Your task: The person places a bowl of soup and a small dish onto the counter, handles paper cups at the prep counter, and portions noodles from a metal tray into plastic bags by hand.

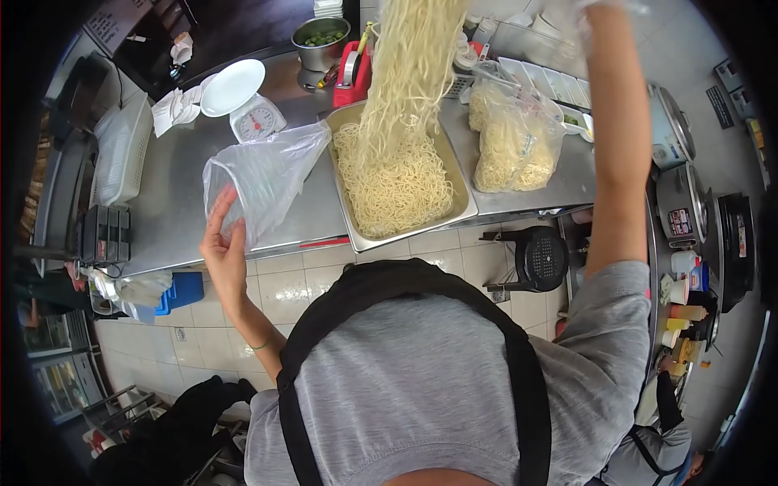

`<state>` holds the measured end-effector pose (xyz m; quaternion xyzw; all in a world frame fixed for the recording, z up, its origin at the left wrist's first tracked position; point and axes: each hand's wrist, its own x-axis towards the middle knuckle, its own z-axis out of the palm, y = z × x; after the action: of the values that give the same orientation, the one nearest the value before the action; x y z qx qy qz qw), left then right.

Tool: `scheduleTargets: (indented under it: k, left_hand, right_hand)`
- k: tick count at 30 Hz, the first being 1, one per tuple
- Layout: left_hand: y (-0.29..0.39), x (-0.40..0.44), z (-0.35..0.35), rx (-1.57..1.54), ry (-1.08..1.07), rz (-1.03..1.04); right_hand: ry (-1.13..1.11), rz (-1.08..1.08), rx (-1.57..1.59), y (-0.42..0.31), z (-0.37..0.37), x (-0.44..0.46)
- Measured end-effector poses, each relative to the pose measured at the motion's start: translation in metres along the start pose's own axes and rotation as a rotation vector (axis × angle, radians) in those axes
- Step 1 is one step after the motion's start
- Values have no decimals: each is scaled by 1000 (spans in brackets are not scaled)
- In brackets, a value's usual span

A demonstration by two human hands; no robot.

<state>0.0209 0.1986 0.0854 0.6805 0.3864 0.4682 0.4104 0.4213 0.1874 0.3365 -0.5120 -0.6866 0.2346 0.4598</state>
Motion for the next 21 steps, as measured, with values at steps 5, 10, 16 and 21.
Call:
scheduleTargets:
  k: [5,10,16,21]
  left_hand:
    - [-4,5,4,34,-12,5]
    - [2,12,14,-74,-32,-42]
    - [3,12,20,-59,-35,-53]
    - [4,11,17,-17,-47,-30]
  right_hand:
    - [-231,79,-51,41,23,-8]
    - [-182,165,-317,85,52,-23]
    - [-465,320,-673,169,108,-63]
    - [-443,311,-674,255,170,-130]
